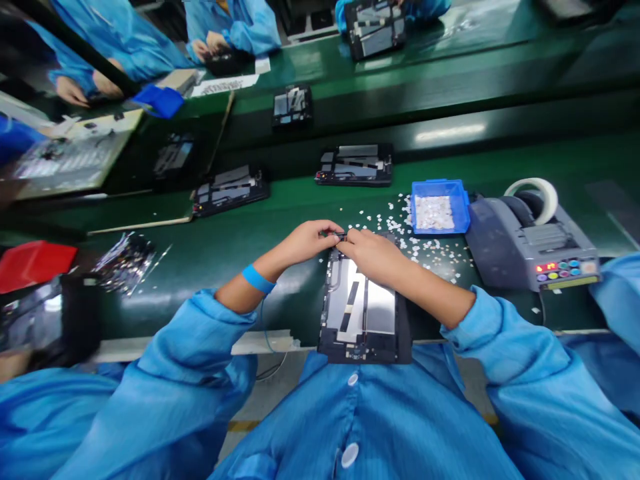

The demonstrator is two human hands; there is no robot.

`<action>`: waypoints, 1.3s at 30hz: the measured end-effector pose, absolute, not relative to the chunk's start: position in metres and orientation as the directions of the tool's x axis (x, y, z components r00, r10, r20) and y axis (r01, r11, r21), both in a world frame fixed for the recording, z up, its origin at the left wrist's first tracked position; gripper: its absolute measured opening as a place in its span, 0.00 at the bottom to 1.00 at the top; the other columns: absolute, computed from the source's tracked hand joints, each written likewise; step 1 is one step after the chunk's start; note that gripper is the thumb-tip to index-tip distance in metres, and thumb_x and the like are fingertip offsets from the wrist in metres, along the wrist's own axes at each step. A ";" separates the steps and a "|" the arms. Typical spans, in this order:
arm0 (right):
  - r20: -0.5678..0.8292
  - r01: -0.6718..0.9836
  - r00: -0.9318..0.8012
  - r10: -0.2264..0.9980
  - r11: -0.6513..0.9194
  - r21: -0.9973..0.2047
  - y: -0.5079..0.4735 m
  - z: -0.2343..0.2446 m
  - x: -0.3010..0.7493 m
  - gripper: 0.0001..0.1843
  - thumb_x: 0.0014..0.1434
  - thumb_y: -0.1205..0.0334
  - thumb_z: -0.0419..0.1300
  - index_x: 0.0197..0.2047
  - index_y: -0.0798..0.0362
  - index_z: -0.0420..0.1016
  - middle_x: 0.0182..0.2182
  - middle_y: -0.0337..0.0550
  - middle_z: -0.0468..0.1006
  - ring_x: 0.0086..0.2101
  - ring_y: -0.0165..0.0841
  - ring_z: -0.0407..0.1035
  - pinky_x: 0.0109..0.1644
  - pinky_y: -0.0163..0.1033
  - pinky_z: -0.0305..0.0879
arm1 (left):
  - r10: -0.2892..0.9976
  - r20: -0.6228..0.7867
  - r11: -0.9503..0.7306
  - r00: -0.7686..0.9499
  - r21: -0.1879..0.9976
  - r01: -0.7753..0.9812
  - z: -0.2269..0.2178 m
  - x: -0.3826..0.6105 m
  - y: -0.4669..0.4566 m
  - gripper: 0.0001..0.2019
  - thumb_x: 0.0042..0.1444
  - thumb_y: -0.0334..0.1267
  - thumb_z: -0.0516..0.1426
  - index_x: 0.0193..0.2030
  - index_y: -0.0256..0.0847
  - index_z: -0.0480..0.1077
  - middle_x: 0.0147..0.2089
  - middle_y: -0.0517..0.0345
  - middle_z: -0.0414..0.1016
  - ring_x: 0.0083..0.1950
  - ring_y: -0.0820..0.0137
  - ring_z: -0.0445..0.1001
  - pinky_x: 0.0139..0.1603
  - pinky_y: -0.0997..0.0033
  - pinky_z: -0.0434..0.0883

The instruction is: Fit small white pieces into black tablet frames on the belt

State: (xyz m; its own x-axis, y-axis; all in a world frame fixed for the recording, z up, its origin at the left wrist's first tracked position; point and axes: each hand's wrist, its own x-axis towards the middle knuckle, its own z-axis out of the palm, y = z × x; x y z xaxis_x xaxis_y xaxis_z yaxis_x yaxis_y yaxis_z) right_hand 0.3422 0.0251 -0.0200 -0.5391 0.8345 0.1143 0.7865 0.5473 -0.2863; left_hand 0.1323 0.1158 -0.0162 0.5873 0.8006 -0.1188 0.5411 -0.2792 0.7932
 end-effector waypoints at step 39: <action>-0.205 -0.078 0.489 0.848 -0.192 -0.978 -0.118 -0.011 0.414 0.18 0.59 0.45 0.70 0.35 0.53 0.82 0.29 0.44 0.84 0.24 0.29 0.72 0.25 0.33 0.65 | 0.831 -0.248 0.094 0.498 0.945 0.313 0.037 0.167 0.009 0.14 0.53 0.43 0.64 0.45 0.41 0.75 0.38 0.57 0.78 0.36 0.68 0.75 0.38 0.69 0.71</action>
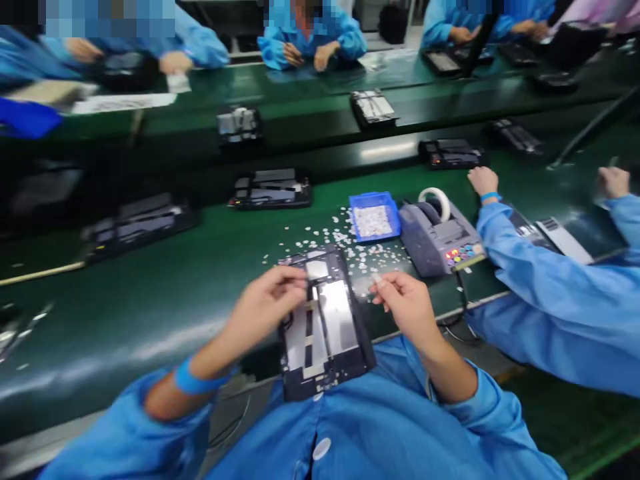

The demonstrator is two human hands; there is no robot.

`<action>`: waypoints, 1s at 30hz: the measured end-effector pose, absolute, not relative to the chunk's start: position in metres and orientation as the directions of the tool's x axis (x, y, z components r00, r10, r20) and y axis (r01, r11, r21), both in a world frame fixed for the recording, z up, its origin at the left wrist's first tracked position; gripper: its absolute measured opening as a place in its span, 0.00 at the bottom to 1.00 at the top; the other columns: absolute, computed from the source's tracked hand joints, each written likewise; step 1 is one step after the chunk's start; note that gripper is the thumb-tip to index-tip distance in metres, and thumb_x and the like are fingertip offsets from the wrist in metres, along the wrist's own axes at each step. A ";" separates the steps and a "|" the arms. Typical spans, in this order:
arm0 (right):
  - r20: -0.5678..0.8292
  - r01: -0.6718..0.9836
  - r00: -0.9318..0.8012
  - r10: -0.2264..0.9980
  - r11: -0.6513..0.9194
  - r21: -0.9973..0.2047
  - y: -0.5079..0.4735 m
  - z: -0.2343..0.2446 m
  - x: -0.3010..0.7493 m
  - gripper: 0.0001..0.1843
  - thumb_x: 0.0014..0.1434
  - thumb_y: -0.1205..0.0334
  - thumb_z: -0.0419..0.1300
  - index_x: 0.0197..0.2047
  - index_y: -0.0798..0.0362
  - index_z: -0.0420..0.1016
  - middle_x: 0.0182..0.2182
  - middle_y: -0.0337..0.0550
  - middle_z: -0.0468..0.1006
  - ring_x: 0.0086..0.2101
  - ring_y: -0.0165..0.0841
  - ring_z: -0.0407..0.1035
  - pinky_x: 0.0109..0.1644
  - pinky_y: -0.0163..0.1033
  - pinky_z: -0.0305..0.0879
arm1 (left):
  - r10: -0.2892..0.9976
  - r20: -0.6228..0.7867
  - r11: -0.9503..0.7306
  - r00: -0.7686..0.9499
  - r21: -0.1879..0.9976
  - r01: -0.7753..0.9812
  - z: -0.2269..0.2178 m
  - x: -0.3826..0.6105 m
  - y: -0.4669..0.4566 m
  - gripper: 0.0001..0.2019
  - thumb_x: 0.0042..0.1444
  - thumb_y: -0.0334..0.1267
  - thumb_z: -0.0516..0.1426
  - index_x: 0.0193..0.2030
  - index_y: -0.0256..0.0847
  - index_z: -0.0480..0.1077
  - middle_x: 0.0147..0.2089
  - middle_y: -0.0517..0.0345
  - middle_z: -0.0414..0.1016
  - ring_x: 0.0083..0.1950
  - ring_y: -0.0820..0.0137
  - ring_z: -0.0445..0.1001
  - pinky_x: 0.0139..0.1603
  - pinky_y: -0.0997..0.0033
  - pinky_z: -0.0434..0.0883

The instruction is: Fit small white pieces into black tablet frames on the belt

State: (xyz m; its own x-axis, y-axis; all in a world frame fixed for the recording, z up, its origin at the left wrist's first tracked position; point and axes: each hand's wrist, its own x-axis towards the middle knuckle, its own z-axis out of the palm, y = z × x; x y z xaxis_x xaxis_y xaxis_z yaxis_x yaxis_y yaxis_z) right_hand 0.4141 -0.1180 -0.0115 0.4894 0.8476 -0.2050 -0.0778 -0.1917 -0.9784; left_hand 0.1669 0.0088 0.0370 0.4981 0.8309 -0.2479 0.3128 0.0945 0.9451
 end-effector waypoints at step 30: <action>0.278 0.754 -0.621 0.733 0.655 -0.043 0.017 -0.024 0.359 0.17 0.73 0.69 0.55 0.59 0.51 0.80 0.41 0.48 0.79 0.39 0.39 0.64 0.42 0.44 0.58 | 0.589 0.090 -0.804 0.803 0.169 0.571 0.000 0.103 0.031 0.09 0.69 0.30 0.56 0.49 0.38 0.77 0.62 0.46 0.80 0.57 0.55 0.75 0.56 0.52 0.72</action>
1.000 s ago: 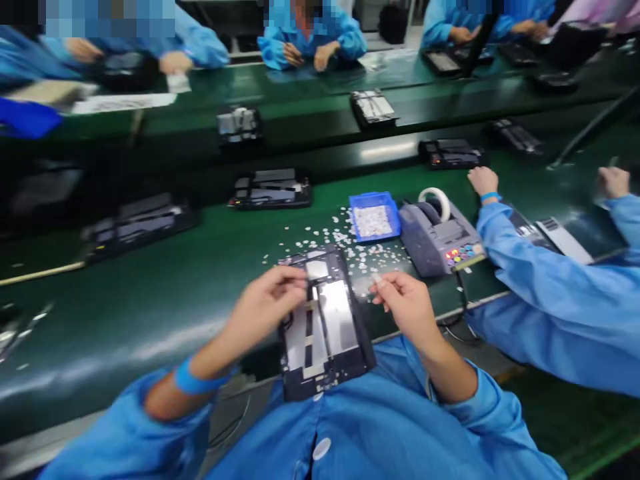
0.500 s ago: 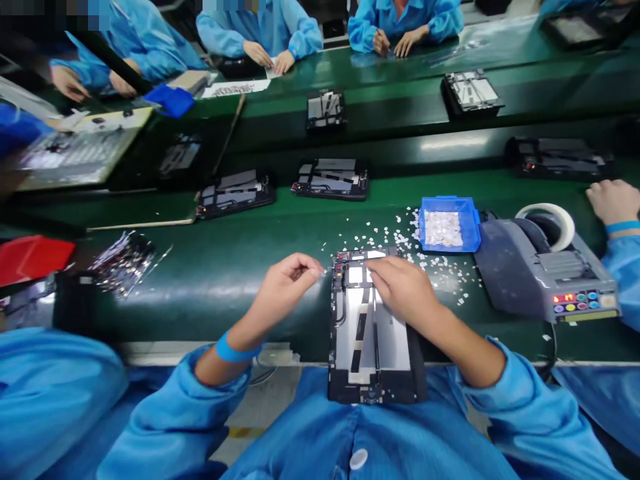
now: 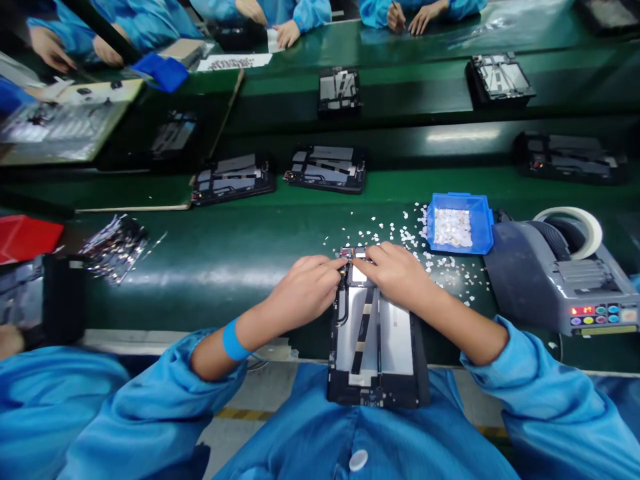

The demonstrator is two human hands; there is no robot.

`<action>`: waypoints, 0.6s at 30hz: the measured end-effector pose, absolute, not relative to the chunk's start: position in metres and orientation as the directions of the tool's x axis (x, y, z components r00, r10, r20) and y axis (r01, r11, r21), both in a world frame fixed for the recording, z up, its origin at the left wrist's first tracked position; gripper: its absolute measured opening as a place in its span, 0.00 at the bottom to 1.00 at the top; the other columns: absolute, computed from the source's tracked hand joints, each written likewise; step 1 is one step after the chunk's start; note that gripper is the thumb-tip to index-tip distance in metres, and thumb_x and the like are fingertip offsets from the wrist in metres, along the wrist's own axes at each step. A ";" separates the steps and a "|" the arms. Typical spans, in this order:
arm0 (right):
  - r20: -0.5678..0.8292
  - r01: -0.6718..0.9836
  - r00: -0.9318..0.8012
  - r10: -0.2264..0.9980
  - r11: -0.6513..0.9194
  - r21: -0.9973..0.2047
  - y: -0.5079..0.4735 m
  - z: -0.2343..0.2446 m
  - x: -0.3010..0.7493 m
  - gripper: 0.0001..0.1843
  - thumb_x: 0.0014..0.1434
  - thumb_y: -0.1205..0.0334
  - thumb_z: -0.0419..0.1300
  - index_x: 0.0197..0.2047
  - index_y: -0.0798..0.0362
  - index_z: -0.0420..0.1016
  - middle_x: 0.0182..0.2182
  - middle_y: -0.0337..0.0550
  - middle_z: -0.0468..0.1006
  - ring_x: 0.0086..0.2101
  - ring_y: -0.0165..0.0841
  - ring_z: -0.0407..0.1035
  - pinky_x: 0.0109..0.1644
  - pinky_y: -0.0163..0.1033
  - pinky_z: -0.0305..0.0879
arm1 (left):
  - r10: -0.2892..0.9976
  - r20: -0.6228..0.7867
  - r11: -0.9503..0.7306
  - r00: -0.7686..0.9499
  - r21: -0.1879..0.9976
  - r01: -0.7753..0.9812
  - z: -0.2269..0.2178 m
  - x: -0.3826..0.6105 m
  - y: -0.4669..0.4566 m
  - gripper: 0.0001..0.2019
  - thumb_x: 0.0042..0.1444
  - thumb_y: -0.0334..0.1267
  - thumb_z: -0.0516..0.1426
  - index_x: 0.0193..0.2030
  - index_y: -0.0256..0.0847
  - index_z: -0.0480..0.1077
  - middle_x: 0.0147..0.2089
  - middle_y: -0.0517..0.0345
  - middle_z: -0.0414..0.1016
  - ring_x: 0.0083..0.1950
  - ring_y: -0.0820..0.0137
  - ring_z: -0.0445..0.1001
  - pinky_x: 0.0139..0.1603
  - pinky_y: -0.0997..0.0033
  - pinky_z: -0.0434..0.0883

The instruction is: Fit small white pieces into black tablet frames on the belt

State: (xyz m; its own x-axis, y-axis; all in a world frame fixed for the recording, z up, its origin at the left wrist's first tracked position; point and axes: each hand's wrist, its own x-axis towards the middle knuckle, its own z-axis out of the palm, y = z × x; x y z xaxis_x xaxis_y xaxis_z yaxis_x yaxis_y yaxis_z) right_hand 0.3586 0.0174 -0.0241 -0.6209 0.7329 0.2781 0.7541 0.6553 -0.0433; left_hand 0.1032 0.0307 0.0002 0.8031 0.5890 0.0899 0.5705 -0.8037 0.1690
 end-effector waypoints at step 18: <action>0.230 0.681 -0.694 0.682 0.725 -0.097 0.029 -0.027 0.366 0.18 0.72 0.69 0.54 0.59 0.52 0.79 0.41 0.49 0.77 0.39 0.39 0.60 0.39 0.43 0.52 | 0.780 -0.118 -0.337 0.614 0.748 0.572 0.010 0.116 0.070 0.05 0.62 0.33 0.57 0.36 0.43 0.74 0.40 0.57 0.78 0.44 0.64 0.75 0.48 0.63 0.71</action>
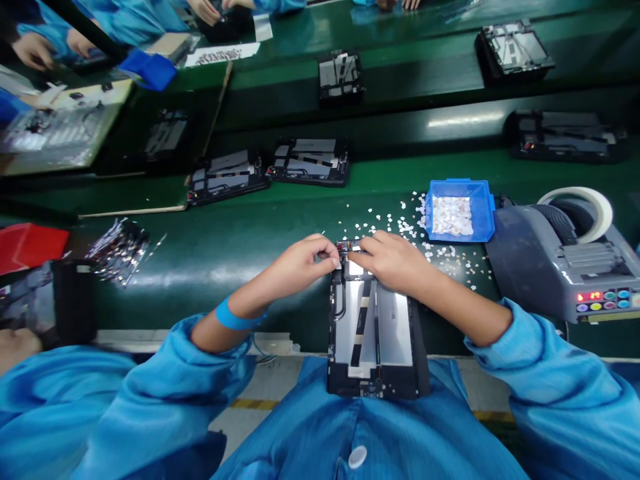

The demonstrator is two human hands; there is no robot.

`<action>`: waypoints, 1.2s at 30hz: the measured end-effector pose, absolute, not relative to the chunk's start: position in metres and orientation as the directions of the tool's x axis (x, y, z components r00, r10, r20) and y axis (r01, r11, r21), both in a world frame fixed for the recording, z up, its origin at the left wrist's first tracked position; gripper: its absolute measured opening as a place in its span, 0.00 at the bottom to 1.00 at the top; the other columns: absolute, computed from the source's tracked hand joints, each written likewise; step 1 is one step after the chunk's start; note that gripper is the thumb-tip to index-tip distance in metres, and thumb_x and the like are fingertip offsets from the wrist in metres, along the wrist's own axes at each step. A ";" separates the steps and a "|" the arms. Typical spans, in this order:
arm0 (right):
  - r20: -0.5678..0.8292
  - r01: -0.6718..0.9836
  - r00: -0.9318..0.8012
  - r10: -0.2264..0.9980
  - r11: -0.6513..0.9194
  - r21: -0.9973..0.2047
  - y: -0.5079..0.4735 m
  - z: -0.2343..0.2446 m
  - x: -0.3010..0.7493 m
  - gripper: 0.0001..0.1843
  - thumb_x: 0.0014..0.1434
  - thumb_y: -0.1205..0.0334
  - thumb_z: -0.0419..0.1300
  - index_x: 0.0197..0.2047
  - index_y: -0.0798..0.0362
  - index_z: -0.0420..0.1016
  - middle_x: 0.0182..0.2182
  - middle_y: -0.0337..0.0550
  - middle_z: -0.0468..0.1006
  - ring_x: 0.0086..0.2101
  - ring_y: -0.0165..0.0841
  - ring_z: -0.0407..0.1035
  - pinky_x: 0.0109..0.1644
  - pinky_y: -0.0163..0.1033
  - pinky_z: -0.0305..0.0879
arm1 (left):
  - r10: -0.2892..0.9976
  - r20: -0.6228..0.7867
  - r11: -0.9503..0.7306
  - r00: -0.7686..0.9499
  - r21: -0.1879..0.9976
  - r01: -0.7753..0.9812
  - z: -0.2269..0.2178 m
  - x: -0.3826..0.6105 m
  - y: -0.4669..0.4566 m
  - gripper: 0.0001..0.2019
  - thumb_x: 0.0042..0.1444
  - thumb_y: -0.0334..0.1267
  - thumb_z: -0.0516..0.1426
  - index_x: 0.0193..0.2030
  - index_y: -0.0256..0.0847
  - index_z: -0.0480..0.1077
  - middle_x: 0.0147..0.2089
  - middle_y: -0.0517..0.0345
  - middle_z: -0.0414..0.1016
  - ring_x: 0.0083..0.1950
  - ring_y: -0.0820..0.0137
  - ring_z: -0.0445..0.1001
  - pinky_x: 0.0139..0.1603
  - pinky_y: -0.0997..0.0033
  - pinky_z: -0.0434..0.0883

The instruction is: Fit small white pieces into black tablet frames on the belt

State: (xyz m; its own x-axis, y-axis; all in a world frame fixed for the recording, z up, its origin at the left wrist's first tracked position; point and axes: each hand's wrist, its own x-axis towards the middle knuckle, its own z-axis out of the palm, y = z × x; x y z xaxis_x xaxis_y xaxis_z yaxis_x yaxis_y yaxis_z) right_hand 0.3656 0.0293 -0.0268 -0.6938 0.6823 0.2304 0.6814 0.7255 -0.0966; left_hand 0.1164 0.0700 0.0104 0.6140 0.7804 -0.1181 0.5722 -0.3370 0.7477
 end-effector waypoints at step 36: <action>0.290 0.676 -0.676 0.677 0.727 -0.121 0.027 -0.033 0.365 0.17 0.73 0.69 0.53 0.58 0.52 0.79 0.43 0.49 0.79 0.41 0.39 0.62 0.40 0.44 0.52 | 0.892 -0.031 -0.326 0.450 0.646 0.690 -0.021 0.138 0.056 0.05 0.63 0.28 0.56 0.37 0.42 0.69 0.39 0.56 0.71 0.45 0.64 0.70 0.47 0.64 0.68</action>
State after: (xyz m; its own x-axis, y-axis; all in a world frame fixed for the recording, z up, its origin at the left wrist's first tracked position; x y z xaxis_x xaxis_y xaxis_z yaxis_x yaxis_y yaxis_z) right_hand 0.3651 0.0271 -0.0331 -0.6759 0.6774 0.2901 0.6763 0.7266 -0.1209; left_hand 0.1383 0.0556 -0.0212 0.4502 0.8924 -0.0309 0.6903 -0.3259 0.6459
